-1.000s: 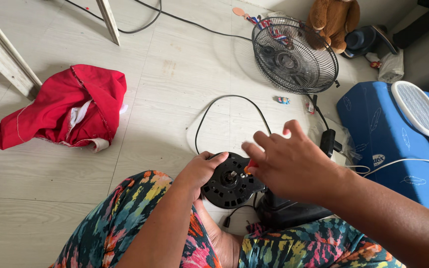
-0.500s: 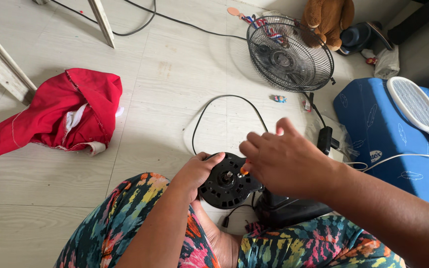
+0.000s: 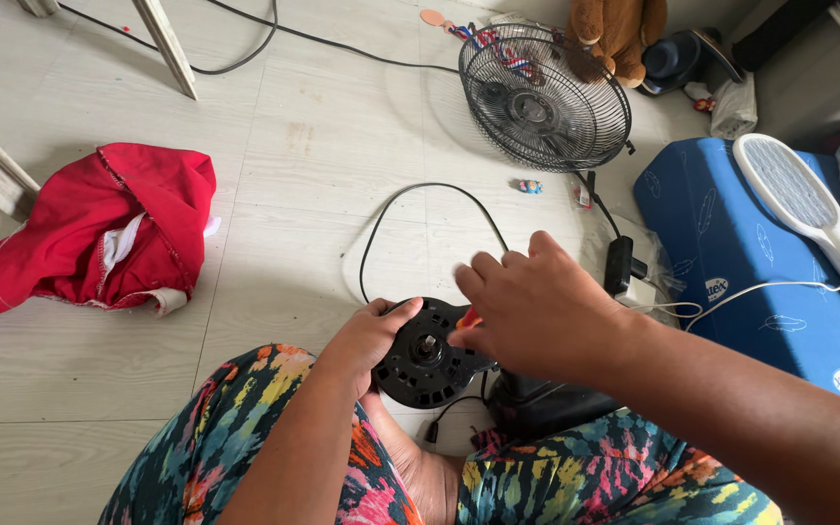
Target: The person disassembles a small black appliance, likely a hair clipper, using a screwdriver. They remove the top cover, unscrew internal components, and manipulate the motor housing while sitting on the floor.
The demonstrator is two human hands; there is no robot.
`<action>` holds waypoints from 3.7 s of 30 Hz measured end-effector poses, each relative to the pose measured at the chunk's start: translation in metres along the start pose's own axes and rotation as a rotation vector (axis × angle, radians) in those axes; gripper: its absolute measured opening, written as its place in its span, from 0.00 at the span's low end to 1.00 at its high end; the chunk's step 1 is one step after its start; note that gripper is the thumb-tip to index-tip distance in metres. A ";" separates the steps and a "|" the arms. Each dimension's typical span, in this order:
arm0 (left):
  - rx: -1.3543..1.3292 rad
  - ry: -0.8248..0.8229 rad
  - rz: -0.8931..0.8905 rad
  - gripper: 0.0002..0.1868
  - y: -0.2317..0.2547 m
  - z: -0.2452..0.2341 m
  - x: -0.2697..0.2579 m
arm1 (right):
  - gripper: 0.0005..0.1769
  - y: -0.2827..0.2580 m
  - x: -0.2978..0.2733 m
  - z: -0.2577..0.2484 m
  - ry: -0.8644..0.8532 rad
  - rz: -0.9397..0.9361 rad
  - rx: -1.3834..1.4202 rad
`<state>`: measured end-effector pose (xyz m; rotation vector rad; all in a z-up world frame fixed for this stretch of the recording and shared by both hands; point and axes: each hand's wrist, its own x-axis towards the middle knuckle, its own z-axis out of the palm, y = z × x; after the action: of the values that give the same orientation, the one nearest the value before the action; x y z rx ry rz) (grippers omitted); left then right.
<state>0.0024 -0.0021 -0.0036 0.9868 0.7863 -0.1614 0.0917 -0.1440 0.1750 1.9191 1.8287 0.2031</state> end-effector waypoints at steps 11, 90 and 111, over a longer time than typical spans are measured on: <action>-0.002 0.000 -0.031 0.31 -0.002 0.000 0.001 | 0.20 -0.007 0.007 -0.016 -0.370 0.008 0.115; 0.023 -0.016 0.123 0.26 -0.015 -0.002 0.009 | 0.13 -0.014 0.029 -0.028 -0.428 0.109 0.186; 0.064 0.069 -0.045 0.28 0.000 0.004 0.001 | 0.33 0.027 0.005 0.262 -0.408 0.973 0.974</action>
<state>0.0056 -0.0055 -0.0033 1.0402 0.8716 -0.1931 0.2273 -0.2011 -0.0439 3.0525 0.5771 -0.8601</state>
